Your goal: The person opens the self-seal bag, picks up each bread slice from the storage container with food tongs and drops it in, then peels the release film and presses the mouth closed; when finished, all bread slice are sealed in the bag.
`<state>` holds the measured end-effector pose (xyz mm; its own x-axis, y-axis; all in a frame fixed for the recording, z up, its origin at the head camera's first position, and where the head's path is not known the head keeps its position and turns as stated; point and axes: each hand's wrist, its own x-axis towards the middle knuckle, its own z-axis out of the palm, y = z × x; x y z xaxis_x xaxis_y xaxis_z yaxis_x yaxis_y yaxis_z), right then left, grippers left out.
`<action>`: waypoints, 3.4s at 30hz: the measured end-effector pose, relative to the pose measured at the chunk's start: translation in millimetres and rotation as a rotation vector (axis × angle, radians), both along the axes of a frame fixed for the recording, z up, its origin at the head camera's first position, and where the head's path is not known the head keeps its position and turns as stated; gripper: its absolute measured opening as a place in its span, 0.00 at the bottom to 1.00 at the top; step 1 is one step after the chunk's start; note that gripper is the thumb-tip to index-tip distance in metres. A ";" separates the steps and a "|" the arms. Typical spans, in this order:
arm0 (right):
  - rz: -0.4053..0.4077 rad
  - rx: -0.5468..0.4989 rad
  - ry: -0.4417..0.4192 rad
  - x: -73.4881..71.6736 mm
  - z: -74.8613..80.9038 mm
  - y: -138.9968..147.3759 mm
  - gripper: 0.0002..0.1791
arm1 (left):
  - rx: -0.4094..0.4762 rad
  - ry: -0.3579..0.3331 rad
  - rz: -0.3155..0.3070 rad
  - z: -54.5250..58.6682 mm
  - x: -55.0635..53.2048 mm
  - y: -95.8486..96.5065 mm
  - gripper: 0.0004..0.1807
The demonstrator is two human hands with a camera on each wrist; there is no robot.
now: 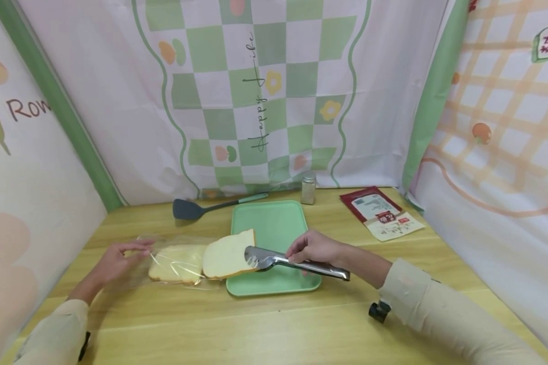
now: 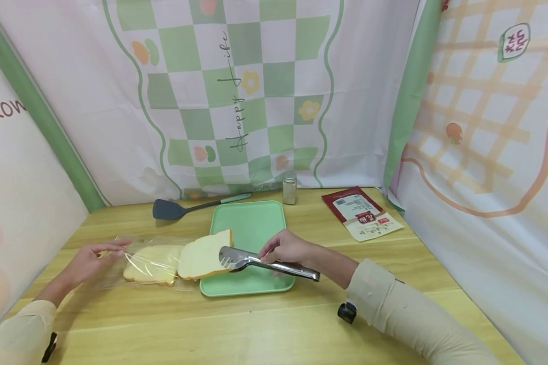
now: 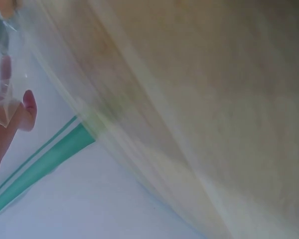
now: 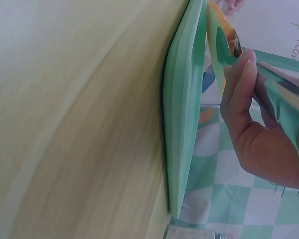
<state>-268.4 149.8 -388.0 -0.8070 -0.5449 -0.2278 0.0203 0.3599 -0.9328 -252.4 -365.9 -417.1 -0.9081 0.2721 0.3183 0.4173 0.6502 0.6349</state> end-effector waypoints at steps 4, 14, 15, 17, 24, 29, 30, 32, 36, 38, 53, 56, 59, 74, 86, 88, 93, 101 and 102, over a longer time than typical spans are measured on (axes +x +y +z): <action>-0.025 0.052 0.067 1.2 3.9 -0.3 0.07 | -0.023 0.025 -0.001 0.0 -0.6 -0.7 0.11; -0.076 0.058 0.115 11.1 8.8 3.7 0.07 | -0.054 0.040 0.013 1.4 0.7 -0.6 0.11; -0.082 0.045 0.102 12.8 8.7 3.1 0.07 | -0.054 0.041 0.014 1.5 1.1 -0.8 0.10; -0.095 0.020 0.068 16.2 8.5 1.4 0.08 | -0.050 0.043 0.008 1.6 2.1 -0.9 0.10; -0.138 -0.046 -0.046 22.0 7.8 -3.0 0.11 | 0.017 0.066 -0.023 2.7 3.9 -0.2 0.10; -0.133 -0.063 -0.088 23.4 5.3 -7.2 0.11 | 0.030 0.060 -0.030 3.8 4.0 0.9 0.10; -0.131 -0.064 -0.098 23.7 5.1 -8.9 0.11 | 0.028 0.057 -0.030 4.0 3.6 0.4 0.10; -0.129 -0.063 -0.116 24.6 4.9 -12.9 0.11 | 0.026 0.048 -0.025 3.9 3.0 -0.4 0.11; -0.145 -0.072 -0.163 25.9 3.2 -21.2 0.12 | 0.012 0.040 -0.027 1.8 2.7 -1.6 0.11; -0.155 -0.084 -0.194 26.8 1.9 -25.3 0.13 | 0.010 0.039 -0.022 0.5 3.1 -2.3 0.11; -0.125 -0.025 -0.084 18.6 -3.5 -29.5 0.10 | 0.024 0.044 -0.061 -0.4 2.0 -5.2 0.12; -0.145 -0.033 -0.123 20.9 -3.0 -32.6 0.11 | 0.025 0.044 -0.062 -1.0 2.4 -5.9 0.12; -0.156 -0.056 -0.161 23.6 -1.9 -36.0 0.13 | 0.015 0.056 -0.057 -0.7 3.5 -6.8 0.11; -0.091 -0.116 -0.143 24.5 -9.1 -35.3 0.12 | -0.104 0.056 -0.016 2.8 -2.2 4.4 0.12; -0.065 -0.127 -0.112 28.5 -9.6 -38.5 0.12 | -0.187 0.155 -0.129 -2.8 -13.5 29.0 0.13; -0.061 -0.129 -0.110 29.0 -9.7 -38.8 0.12 | -0.204 0.168 -0.170 -4.3 -14.4 32.9 0.16; -0.061 -0.137 -0.111 29.7 -11.0 -39.2 0.12 | -0.220 0.206 -0.247 -9.5 -18.4 43.0 0.17; -0.055 -0.128 -0.111 31.9 -11.1 -40.5 0.12 | -0.146 0.230 -0.234 -9.6 -19.5 50.6 0.08; -0.056 -0.125 -0.107 32.1 -10.9 -40.7 0.12 | -0.125 0.214 -0.228 -8.9 -19.2 51.1 0.08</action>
